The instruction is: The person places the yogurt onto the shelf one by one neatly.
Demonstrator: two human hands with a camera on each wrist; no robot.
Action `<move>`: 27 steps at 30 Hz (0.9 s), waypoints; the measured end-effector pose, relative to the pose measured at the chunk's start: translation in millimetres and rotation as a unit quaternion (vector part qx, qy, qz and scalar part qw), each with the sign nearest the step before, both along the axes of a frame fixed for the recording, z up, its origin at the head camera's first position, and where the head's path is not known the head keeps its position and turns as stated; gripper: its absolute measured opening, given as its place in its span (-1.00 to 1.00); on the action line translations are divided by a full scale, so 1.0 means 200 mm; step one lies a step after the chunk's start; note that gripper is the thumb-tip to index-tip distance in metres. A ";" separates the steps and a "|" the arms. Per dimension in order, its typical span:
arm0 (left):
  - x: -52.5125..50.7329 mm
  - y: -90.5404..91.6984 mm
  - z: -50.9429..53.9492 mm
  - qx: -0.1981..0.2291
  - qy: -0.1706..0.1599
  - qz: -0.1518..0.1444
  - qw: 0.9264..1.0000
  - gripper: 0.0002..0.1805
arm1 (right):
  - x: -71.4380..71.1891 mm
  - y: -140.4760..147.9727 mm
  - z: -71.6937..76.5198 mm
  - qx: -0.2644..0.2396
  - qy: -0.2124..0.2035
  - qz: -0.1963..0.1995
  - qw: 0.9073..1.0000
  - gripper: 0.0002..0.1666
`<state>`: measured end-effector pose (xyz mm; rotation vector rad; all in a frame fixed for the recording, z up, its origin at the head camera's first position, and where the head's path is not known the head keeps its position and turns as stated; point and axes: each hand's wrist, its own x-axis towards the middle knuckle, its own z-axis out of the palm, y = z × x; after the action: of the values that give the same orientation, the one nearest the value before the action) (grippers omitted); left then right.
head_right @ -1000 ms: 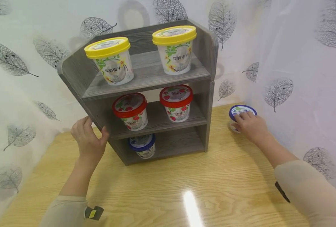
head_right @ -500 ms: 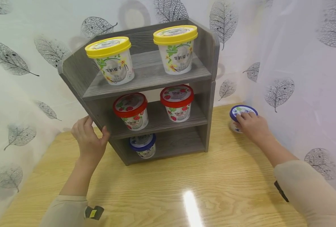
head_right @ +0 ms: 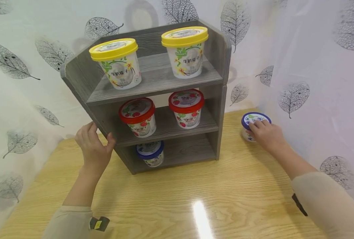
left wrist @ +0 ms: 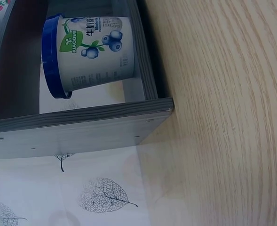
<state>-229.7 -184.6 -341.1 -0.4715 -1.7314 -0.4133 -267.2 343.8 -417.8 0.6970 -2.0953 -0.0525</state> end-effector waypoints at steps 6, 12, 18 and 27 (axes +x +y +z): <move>0.01 0.00 0.00 0.002 0.000 0.001 1.000 -0.58 | 0.02 -0.01 0.00 -0.009 0.015 0.015 1.000 -0.23; 0.00 0.00 0.00 0.004 -0.004 -0.004 1.000 -0.58 | 0.04 -0.03 0.00 -0.020 0.024 0.025 0.999 -0.26; 0.01 0.00 0.00 0.003 -0.007 -0.004 1.000 -0.58 | 0.07 -0.04 0.00 -0.017 0.014 0.029 0.999 -0.30; 0.00 0.00 0.00 0.004 -0.008 -0.007 1.000 -0.57 | 0.11 -0.04 0.00 -0.023 0.024 0.055 0.998 -0.35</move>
<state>-228.8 -183.6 -340.5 -0.4762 -1.7419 -0.4363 -245.7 336.8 -417.8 0.7738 -2.0025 0.0404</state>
